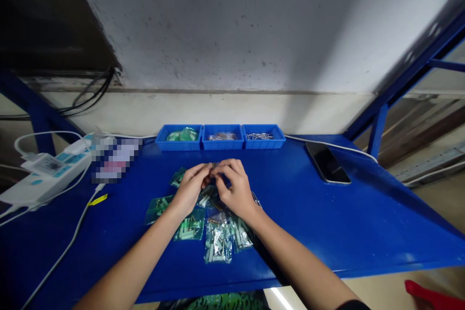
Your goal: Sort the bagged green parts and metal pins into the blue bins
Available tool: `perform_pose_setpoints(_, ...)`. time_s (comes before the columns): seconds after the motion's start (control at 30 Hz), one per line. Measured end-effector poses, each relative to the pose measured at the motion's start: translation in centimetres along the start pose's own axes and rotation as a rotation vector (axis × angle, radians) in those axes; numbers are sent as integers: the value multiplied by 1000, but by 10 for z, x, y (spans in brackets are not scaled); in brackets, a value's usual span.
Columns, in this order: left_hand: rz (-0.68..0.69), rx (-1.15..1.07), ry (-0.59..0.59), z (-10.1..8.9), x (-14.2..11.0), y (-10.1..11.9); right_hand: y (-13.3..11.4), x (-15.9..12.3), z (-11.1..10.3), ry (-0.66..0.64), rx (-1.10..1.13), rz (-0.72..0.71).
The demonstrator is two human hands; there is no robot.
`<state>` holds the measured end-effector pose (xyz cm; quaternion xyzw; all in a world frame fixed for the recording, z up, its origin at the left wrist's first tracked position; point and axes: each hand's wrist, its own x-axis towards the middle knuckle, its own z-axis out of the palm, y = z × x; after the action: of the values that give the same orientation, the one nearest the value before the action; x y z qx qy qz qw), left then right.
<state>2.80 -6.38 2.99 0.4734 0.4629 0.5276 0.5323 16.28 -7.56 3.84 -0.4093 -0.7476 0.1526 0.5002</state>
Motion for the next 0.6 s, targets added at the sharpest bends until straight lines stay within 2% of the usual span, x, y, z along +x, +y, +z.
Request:
perform_pose_setpoints(0.07,54,5,15,0,0,0,0,0,1,12,-53,25)
perform_pose_setpoints(0.13,154,99,64,-1,-1,1,0,1,0,26,-52,91)
perform_pose_setpoints(0.2,291,275,100,-3,-2,2,1,4,-1,-1,58,210)
perform_pose_setpoints(0.3,525,585,97,-4,-4,3,4,8,-2,-51,336,421)
perform_pose_setpoints(0.4,664,788,66,-4,-6,3,10,9,1,-28,477,515)
perform_pose_setpoints(0.5,645,811,-8,-2,-7,4,14,7,4,48,476,495)
perform_pose_setpoints(0.6,509,659,-39,-2,-7,6,14,5,4,120,354,405)
